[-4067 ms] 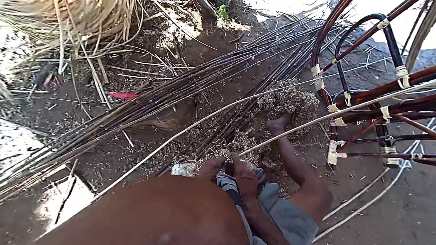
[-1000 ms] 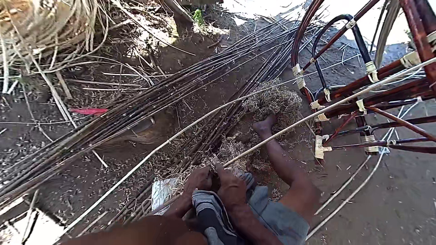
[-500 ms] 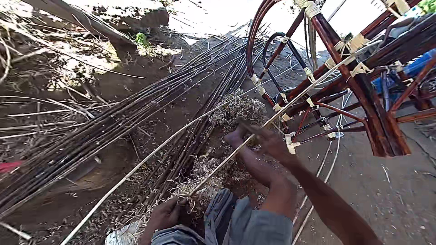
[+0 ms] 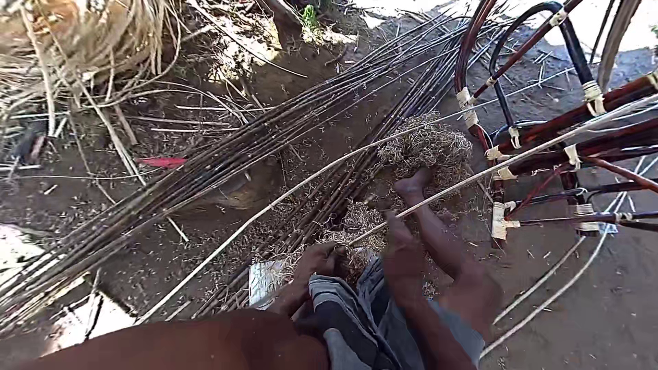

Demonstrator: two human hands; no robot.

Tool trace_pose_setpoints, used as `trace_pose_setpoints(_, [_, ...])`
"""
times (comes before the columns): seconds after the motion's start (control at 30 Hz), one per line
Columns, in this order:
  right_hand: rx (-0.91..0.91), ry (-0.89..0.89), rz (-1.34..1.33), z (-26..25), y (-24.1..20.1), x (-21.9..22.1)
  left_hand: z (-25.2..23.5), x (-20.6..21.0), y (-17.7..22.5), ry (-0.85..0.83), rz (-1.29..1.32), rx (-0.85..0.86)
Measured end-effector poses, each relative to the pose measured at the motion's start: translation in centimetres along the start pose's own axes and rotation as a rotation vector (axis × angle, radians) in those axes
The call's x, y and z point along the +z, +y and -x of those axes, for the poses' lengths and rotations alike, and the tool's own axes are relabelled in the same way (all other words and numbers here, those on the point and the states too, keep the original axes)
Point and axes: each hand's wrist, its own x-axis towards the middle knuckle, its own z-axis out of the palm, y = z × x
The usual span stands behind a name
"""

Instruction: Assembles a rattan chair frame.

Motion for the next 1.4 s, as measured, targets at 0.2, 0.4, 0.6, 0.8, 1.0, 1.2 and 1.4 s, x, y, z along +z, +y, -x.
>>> trace_pose_setpoints(0.2, [-0.202,-0.371,-0.151,-1.5,2.4,-0.3,0.5,-0.4,-0.2,-0.085,0.013,0.013])
trace_pose_setpoints(0.4, [0.132,0.303,-0.214,-21.3,19.9,-24.8,-0.3,-0.8,0.9,-0.103,0.009,-0.025])
trace_pose_setpoints(0.6, [-0.016,0.177,0.103,-6.8,6.0,-3.3,-1.4,-0.8,1.1,-0.134,-0.047,-0.067])
trace_pose_setpoints(0.8, [-0.131,-0.451,-0.196,1.0,-1.1,4.0,-0.9,-0.8,0.0,-0.108,-0.009,-0.003])
trace_pose_setpoints(1.0, [0.009,0.231,-0.24,-13.2,12.0,-13.0,-0.2,-0.5,1.1,-0.083,-0.113,-0.052])
trace_pose_setpoints(1.2, [-0.026,0.109,0.1,-2.4,2.0,1.2,0.2,1.3,0.0,0.026,-0.144,-0.034])
trace_pose_setpoints(1.4, [-0.035,-0.449,-0.443,3.1,0.1,4.5,0.8,-0.6,0.2,-0.165,-0.057,-0.008])
